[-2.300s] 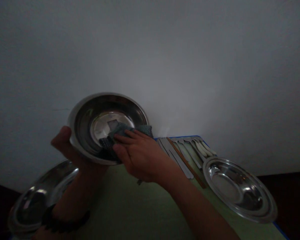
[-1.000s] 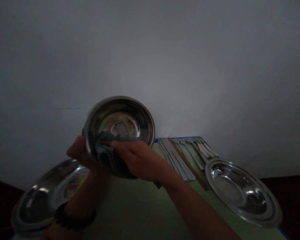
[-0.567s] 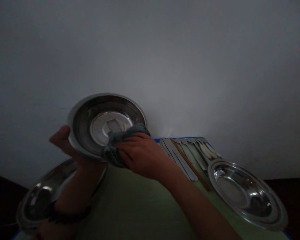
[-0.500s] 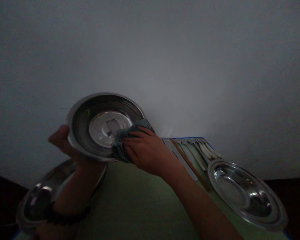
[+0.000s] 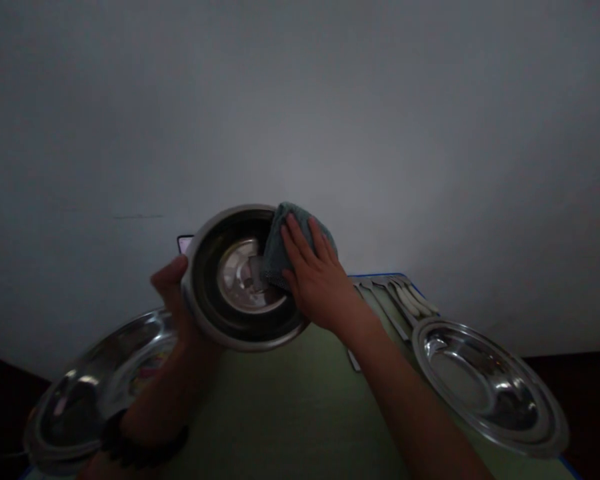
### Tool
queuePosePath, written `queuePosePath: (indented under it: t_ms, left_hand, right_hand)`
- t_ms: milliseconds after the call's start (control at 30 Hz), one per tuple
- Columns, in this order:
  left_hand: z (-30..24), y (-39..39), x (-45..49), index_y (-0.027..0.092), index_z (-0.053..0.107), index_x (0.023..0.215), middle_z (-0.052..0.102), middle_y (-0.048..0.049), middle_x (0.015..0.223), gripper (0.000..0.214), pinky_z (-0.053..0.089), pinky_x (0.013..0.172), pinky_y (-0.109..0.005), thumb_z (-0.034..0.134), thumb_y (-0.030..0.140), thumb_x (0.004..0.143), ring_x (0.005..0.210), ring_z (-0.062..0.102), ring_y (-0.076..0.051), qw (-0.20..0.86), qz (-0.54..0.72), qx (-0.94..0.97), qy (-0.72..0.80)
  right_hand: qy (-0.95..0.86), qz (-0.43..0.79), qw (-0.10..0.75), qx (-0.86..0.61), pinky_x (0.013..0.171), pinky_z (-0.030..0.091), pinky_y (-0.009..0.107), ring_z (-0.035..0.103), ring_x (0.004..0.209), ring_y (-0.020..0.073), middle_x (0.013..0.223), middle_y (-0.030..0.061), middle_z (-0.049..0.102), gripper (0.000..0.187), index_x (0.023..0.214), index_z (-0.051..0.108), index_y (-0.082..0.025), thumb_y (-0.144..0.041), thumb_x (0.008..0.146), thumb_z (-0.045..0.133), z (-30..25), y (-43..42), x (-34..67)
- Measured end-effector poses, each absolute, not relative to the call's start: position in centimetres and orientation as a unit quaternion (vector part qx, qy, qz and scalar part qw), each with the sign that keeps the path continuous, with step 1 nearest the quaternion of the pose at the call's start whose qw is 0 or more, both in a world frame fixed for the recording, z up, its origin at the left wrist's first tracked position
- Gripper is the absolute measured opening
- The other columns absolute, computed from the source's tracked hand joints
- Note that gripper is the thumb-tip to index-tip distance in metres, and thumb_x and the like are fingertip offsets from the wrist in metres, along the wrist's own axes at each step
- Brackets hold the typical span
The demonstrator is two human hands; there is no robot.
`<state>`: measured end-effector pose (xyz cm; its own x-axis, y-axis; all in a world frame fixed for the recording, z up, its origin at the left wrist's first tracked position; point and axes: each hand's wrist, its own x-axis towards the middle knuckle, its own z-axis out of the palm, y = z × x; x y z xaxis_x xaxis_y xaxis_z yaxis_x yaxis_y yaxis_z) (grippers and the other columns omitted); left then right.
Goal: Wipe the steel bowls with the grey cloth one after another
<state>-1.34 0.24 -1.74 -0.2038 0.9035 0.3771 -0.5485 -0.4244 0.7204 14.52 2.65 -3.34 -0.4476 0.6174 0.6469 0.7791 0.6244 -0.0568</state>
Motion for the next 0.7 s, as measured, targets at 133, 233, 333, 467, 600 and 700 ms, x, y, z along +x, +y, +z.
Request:
queuePosePath:
  t_ms: [133,233,333,467,600,700]
  left_hand:
    - [-1.5,-0.3,-0.5,0.024,0.059,0.058,0.06,-0.003,0.054,0.03,0.055,0.074,-0.043,0.058,0.053,0.064,0.092,0.064,-0.031,0.574,0.708,0.35,0.215]
    - [-2.2,-0.5,-0.2,0.021,0.06,0.059,0.059,-0.0014,0.051,0.032,0.055,0.07,-0.042,0.064,0.053,0.06,0.082,0.066,-0.029,0.647,0.628,0.361,0.237]
    - [-3.2,-0.2,-0.4,0.02,0.061,0.062,0.061,-0.0006,0.053,0.035,0.054,0.068,-0.039,0.062,0.055,0.065,0.075,0.066,-0.026,0.685,0.568,0.382,0.25]
    - [-3.4,0.2,-1.2,0.02,0.06,0.063,0.065,-0.0015,0.058,0.037,0.054,0.071,-0.038,0.059,0.056,0.069,0.078,0.067,-0.027,0.708,0.522,0.397,0.261]
    - [-2.5,0.0,-1.8,0.019,0.063,0.088,0.072,-0.0053,0.082,0.043,0.053,0.08,-0.042,0.056,0.058,0.073,0.096,0.066,-0.03,0.692,0.525,0.428,0.249]
    - [-2.3,-0.3,-1.9,0.025,0.054,0.115,0.07,-0.0056,0.105,0.055,0.05,0.089,-0.045,0.061,0.059,0.072,0.11,0.06,-0.031,0.607,0.616,0.463,0.194]
  right_hand:
    - [-0.83,-0.107,0.379,-0.394,0.118,0.015,0.051,-0.002,0.146,0.0248,0.159,0.0124,0.003,0.07,0.15,0.006,-0.015,-0.019,0.09,0.04,-2.8,3.3,15.2]
    - [-0.809,-0.086,0.413,-0.41,0.114,0.027,0.048,0.023,0.142,0.0251,0.152,0.015,0.024,0.068,0.148,0.015,-0.017,-0.018,0.088,0.046,-2.4,3.3,15.4]
    - [-0.792,-0.093,0.423,-0.43,0.102,0.042,0.046,0.047,0.121,0.0275,0.129,0.0152,0.049,0.049,0.134,0.04,-0.016,-0.023,0.087,0.052,-2.2,3.0,15.1]
    - [-0.79,-0.125,0.422,-0.426,0.087,0.048,0.044,0.055,0.1,0.0271,0.107,0.0113,0.057,0.033,0.115,0.052,-0.018,-0.031,0.085,0.058,-2.3,2.6,14.4]
    - [-0.75,-0.117,0.464,-0.456,0.078,0.047,0.04,0.056,0.093,0.0254,0.101,0.0092,0.058,0.024,0.105,0.051,-0.019,-0.031,0.085,0.057,-2.2,2.8,14.5]
    - [-0.67,-0.08,0.527,-0.517,0.071,0.046,0.037,0.056,0.083,0.0236,0.092,0.0073,0.058,0.022,0.096,0.048,-0.02,-0.036,0.084,0.056,-2.4,3.4,15.2]
